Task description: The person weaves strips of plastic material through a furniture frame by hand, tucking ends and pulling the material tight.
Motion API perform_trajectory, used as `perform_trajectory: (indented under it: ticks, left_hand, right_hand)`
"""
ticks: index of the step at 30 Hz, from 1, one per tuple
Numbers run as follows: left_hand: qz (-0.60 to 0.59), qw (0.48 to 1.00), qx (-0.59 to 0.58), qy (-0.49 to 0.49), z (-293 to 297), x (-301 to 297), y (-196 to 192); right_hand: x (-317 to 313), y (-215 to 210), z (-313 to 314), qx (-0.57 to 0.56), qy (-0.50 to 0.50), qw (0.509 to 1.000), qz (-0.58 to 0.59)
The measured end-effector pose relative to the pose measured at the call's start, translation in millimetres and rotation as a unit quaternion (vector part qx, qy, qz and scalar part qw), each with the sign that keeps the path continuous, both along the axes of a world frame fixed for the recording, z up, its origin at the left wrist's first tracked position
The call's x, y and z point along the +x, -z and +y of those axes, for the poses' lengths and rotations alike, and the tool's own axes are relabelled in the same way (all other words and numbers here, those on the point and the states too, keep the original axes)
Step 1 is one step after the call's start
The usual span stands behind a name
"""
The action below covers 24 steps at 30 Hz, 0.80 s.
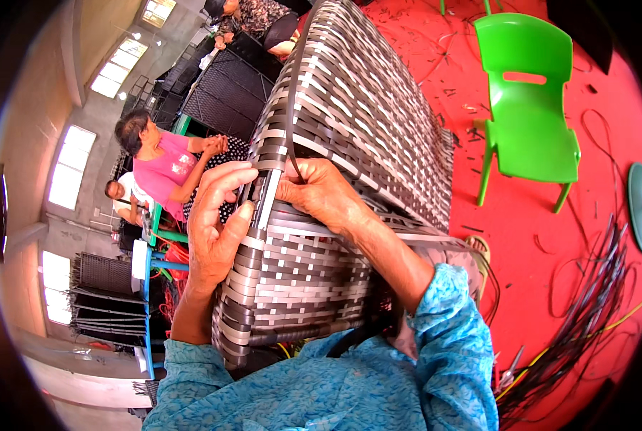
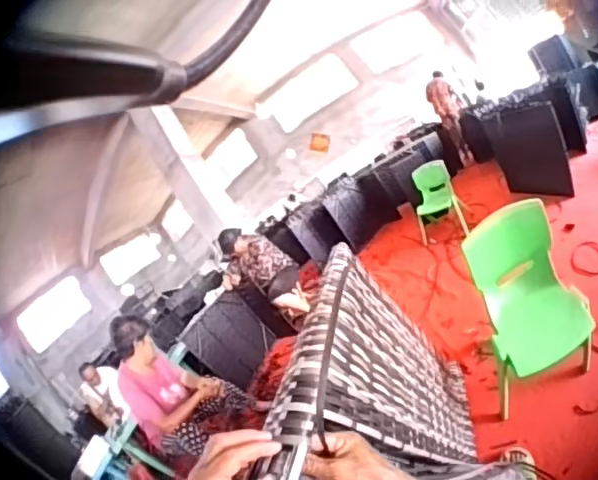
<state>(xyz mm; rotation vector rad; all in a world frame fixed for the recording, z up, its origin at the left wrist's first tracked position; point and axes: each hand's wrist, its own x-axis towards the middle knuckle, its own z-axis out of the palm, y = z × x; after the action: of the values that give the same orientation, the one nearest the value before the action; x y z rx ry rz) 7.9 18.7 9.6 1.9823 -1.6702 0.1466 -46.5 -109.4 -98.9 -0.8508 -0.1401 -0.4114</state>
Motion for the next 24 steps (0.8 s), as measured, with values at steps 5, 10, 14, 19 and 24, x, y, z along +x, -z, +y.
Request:
perform_trajectory:
  ticks: [5, 10, 14, 19, 24]
  left_hand:
    - [-0.046, 0.999, 0.003, 0.003, 3.0, 3.3, 1.9]
    - [-0.080, 0.997, 0.000, 0.008, 4.2, 5.8, 4.3]
    - [-0.099, 0.995, 0.002, 0.006, 4.8, 6.0, 5.8]
    - [-0.081, 0.997, 0.007, -0.011, 4.9, 2.0, 2.5]
    - [-0.076, 0.997, 0.006, -0.009, 6.1, 3.9, 5.8]
  right_hand:
    - [-0.2, 3.2, -5.7, -0.066, 0.010, 0.998, -0.001]
    - [0.8, 3.7, -7.8, -0.098, -0.016, 0.995, 0.009]
    - [1.6, 9.3, -6.0, -0.079, -0.037, 0.996, 0.002]
    - [-5.0, 18.9, 18.0, -0.046, 0.050, 0.997, -0.028]
    - [-5.0, 22.0, 44.9, 0.003, 0.106, 0.993, -0.041]
